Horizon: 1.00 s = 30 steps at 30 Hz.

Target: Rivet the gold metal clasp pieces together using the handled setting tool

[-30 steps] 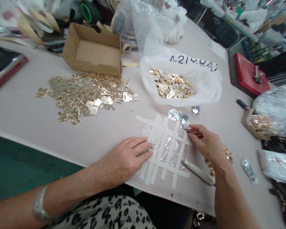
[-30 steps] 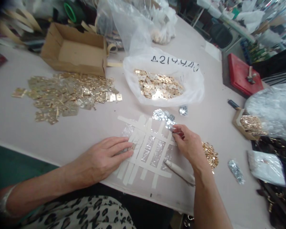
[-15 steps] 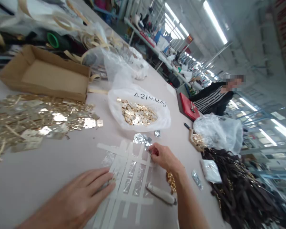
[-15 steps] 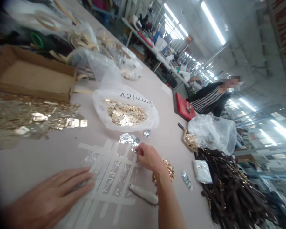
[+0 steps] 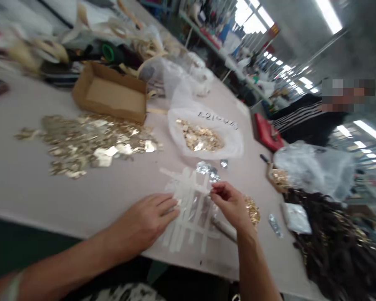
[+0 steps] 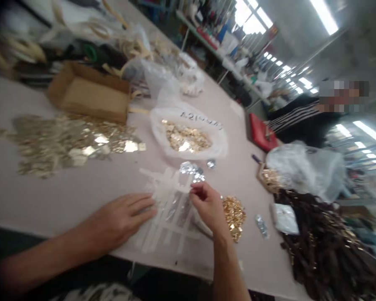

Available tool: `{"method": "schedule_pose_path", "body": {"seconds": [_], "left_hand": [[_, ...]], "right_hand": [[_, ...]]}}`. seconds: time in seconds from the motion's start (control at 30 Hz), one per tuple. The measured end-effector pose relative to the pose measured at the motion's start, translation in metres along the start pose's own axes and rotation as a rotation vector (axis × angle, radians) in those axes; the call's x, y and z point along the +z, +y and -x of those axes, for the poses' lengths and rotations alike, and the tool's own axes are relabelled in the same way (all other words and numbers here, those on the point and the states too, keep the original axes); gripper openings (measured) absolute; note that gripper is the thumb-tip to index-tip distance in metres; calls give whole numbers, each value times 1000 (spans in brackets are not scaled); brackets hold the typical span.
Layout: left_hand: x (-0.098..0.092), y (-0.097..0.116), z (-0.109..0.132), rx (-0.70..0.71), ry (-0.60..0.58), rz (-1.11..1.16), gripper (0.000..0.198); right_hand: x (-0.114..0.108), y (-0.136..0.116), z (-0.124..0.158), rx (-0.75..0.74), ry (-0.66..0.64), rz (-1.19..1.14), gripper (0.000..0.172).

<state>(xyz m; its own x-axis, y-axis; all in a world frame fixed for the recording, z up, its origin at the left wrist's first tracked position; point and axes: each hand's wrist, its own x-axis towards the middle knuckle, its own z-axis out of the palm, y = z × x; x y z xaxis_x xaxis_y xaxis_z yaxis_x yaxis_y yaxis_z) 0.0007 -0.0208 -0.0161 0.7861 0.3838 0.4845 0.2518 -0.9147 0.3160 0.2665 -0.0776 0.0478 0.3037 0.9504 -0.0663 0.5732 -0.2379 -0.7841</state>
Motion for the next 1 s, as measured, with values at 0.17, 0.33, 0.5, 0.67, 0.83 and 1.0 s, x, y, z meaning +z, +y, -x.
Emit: {"method": "schedule_pose_path", "body": {"seconds": [0.17, 0.33, 0.5, 0.67, 0.83, 1.0], "left_hand": [[-11, -4, -9, 21, -84, 13, 24], [-12, -1, -9, 14, -81, 4, 26], [-12, -1, -10, -3, -98, 37, 24], [-13, -2, -11, -17, -123, 64, 24], [-11, -1, -9, -3, -113, 78, 25], [-2, 0, -2, -26, -22, 51, 25]], "right_hand": [[40, -13, 11, 58, -148, -250, 30], [63, -20, 11, 47, -200, -255, 29], [69, -22, 6, 85, -228, -191, 26], [69, -30, 3, 78, -249, -42, 19], [73, -41, 6, -6, -226, 80, 17], [45, -25, 33, -160, 23, 260, 20]]}}
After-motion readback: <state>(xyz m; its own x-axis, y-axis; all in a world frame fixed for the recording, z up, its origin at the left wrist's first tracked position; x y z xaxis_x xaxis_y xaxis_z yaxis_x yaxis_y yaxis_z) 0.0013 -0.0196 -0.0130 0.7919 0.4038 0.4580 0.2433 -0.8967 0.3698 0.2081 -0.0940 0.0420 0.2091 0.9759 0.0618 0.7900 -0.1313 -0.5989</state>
